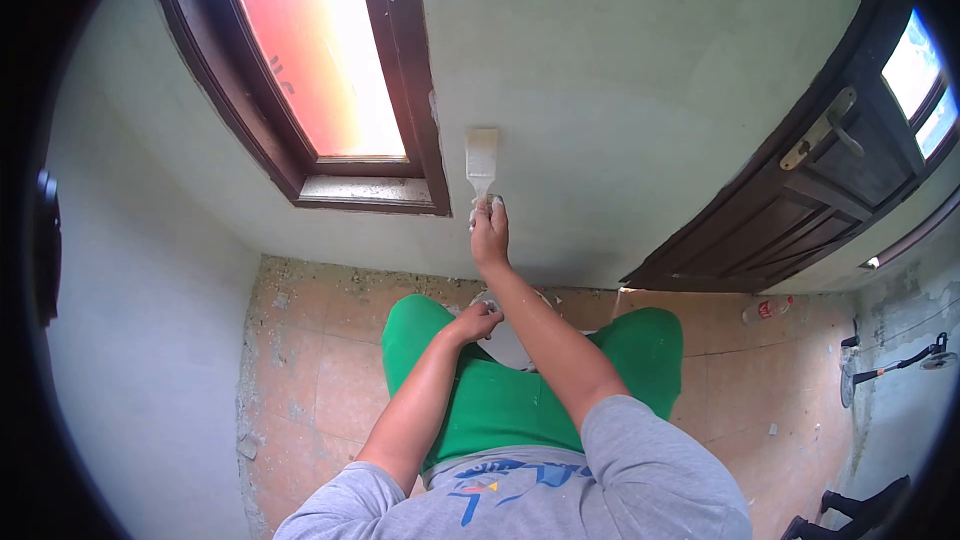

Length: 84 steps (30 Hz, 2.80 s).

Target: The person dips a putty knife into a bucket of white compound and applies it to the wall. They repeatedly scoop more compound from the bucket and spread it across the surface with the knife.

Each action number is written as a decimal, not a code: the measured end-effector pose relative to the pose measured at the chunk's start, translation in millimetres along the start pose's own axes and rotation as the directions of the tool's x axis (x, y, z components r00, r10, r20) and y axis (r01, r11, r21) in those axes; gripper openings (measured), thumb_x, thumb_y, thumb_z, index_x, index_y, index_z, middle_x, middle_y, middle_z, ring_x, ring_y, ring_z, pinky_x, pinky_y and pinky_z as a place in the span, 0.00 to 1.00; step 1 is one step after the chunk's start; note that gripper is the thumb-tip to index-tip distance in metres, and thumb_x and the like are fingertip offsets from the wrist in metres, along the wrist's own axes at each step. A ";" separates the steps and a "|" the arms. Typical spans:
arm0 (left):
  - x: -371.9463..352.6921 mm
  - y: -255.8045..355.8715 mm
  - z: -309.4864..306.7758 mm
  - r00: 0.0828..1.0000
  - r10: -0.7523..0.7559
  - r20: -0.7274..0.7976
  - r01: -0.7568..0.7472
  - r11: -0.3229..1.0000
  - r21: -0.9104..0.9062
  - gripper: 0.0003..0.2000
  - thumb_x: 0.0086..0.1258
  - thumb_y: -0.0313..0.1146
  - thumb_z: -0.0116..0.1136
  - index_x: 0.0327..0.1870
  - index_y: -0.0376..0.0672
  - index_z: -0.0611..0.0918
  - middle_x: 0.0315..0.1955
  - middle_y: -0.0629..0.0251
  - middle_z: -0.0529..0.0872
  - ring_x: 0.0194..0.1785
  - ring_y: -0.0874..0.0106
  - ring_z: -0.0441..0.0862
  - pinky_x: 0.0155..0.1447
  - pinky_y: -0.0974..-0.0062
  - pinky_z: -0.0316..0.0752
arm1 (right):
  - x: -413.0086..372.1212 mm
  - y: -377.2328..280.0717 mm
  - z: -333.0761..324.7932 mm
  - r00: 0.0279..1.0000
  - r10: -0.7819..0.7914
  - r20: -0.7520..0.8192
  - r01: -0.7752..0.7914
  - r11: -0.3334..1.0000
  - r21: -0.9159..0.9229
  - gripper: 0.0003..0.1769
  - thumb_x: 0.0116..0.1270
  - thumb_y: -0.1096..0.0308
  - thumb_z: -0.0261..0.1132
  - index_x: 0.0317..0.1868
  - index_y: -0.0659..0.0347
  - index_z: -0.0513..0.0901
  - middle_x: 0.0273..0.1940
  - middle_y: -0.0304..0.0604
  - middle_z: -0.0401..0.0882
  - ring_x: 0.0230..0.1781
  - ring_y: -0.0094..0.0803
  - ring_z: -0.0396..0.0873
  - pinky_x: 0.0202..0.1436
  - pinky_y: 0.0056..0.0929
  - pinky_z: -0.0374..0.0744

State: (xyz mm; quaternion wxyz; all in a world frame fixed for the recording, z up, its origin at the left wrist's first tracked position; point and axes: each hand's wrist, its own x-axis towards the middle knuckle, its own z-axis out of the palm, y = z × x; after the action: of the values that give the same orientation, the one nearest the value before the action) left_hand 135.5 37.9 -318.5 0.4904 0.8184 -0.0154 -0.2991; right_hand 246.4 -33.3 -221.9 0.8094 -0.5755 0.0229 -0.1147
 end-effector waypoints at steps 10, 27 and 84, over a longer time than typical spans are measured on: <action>4.2 -8.4 2.3 1.000 0.019 -0.002 -0.019 1.000 0.001 0.23 0.67 0.45 0.57 0.48 0.29 0.81 0.26 0.55 0.85 0.30 0.65 0.84 0.38 0.65 0.79 | 14.3 -101.8 55.4 0.967 -0.216 0.133 0.238 0.953 -0.189 0.10 0.81 0.65 0.51 0.45 0.62 0.74 0.25 0.34 0.73 0.18 0.19 0.70 0.19 0.22 0.69; 23.0 -25.2 9.3 0.973 0.222 0.065 -0.219 0.975 -0.050 0.25 0.72 0.45 0.55 0.57 0.30 0.80 0.29 0.57 0.85 0.29 0.66 0.83 0.37 0.67 0.79 | -40.1 -84.0 51.2 0.983 -0.168 0.075 0.183 0.926 -0.330 0.14 0.78 0.65 0.53 0.50 0.70 0.75 0.36 0.50 0.81 0.34 0.37 0.79 0.41 0.37 0.77; 41.1 4.5 -13.4 0.942 -0.278 -0.188 0.025 0.617 -0.787 0.10 0.73 0.37 0.51 0.43 0.40 0.79 0.28 0.67 0.79 0.30 0.72 0.81 0.35 0.75 0.76 | -56.0 212.6 -245.1 0.428 0.821 -0.377 -0.559 -0.087 -0.825 0.23 0.62 0.68 0.65 0.55 0.74 0.80 0.47 0.60 0.85 0.39 0.49 0.87 0.34 0.46 0.85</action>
State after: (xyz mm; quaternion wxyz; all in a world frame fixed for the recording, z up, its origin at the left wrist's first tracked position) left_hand 177.2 33.2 -329.8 0.7631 0.5607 0.2567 -0.1931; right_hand 184.3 -182.3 -508.9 0.2988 -0.8078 0.2729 0.4287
